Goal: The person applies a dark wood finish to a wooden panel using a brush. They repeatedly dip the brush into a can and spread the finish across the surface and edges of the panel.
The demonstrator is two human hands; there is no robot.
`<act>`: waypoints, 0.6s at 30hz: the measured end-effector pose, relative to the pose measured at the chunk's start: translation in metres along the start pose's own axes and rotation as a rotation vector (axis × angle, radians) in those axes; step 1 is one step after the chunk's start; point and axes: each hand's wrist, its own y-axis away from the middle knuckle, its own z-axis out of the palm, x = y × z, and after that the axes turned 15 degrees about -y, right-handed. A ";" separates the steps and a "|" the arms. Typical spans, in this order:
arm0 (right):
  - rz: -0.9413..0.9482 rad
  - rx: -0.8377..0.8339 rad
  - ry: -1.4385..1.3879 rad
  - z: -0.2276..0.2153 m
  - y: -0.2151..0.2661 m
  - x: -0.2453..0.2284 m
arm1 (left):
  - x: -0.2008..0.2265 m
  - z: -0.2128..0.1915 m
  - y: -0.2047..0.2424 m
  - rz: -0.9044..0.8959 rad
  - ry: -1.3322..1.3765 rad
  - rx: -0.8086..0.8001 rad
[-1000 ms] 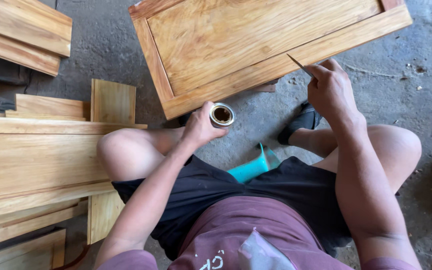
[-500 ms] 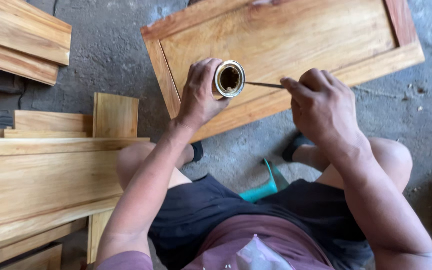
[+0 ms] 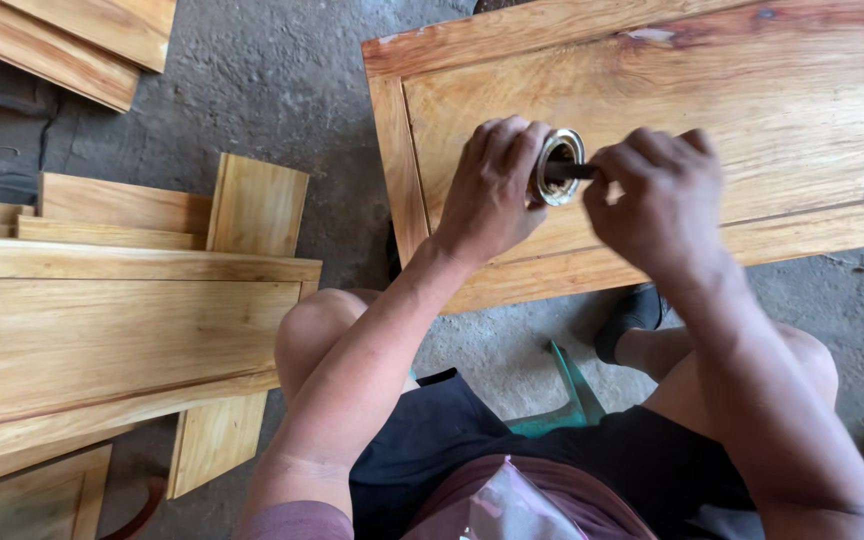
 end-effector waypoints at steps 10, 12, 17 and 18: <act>0.276 0.020 -0.078 0.026 0.016 0.118 | -0.038 0.001 -0.003 -0.416 -0.050 -0.023; 0.293 0.033 -0.114 0.040 0.016 0.132 | -0.039 0.003 -0.003 -0.442 -0.028 -0.076; 0.315 0.052 -0.156 0.058 0.005 0.130 | -0.029 0.007 -0.002 -0.387 0.038 -0.062; 0.296 0.062 -0.167 0.060 0.003 0.123 | -0.028 0.006 -0.003 -0.372 0.048 -0.047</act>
